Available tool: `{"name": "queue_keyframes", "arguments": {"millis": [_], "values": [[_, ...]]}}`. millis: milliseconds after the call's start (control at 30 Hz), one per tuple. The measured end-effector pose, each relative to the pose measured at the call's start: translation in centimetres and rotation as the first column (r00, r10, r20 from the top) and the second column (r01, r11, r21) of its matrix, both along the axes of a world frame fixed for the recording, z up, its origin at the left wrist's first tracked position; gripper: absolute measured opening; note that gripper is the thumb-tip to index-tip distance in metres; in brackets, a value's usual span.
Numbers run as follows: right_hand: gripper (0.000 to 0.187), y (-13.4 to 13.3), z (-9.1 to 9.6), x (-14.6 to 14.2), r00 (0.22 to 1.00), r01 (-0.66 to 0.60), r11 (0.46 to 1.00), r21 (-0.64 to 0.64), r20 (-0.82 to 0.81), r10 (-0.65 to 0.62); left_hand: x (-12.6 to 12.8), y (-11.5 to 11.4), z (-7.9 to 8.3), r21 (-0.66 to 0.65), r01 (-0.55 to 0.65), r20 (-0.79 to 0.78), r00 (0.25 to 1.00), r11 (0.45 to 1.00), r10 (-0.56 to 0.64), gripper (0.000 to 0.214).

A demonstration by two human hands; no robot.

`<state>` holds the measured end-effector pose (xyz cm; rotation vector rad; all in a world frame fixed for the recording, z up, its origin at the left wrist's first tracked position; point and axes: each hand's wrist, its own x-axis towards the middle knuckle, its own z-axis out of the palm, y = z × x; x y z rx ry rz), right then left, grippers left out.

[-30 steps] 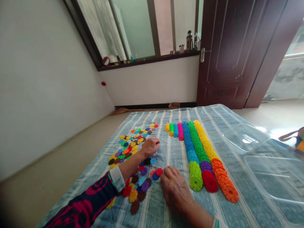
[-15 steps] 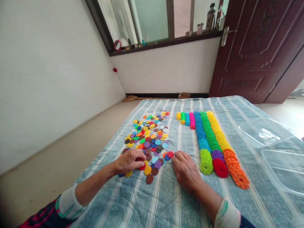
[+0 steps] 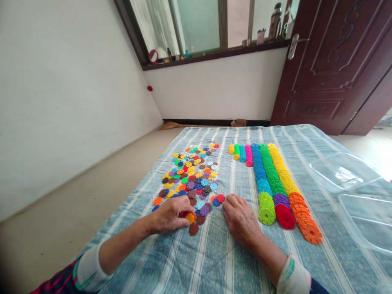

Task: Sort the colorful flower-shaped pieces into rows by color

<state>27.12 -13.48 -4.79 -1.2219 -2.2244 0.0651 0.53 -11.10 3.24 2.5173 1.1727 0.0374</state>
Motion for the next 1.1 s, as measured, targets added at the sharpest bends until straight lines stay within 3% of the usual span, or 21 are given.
{"name": "queue_keyframes", "arguments": {"millis": [167,300,467,633,733,900,1100], "values": [[0.016,0.1,0.0,-0.1,1.000,-0.002,1.000,0.006,-0.005,0.002,-0.1,-0.1,0.0,-0.017,-0.026,0.047,0.999,1.000,0.026,0.009],[0.014,0.2,0.1,-0.3,1.000,-0.001,1.000,-0.010,-0.004,0.001,-0.3,0.3,0.3,-0.108,-0.067,0.132,0.988,0.992,0.081,0.013],[0.012,0.4,0.2,-0.6,1.000,0.008,1.000,-0.012,-0.018,-0.008,0.6,2.3,1.1,-0.200,-0.126,0.278,0.944,0.972,0.180,0.016],[0.013,0.5,0.4,-0.9,1.000,0.012,1.000,-0.008,-0.027,-0.012,4.1,7.1,1.0,-0.150,-0.192,0.366,0.901,0.970,0.235,0.019],[0.014,0.5,0.6,-1.0,0.999,0.019,1.000,-0.009,-0.032,-0.020,7.4,11.2,0.0,-0.087,-0.233,0.408,0.879,0.969,0.248,0.019],[0.013,0.7,0.5,-1.2,0.999,0.025,1.000,-0.001,-0.044,-0.025,12.7,17.7,-2.1,-0.028,-0.388,0.390,0.844,0.921,0.367,0.023],[0.014,1.0,0.0,-1.5,0.997,0.031,1.000,-0.002,-0.076,-0.031,16.5,21.8,-3.3,0.043,-0.430,0.376,0.843,0.902,0.384,0.023]]}}
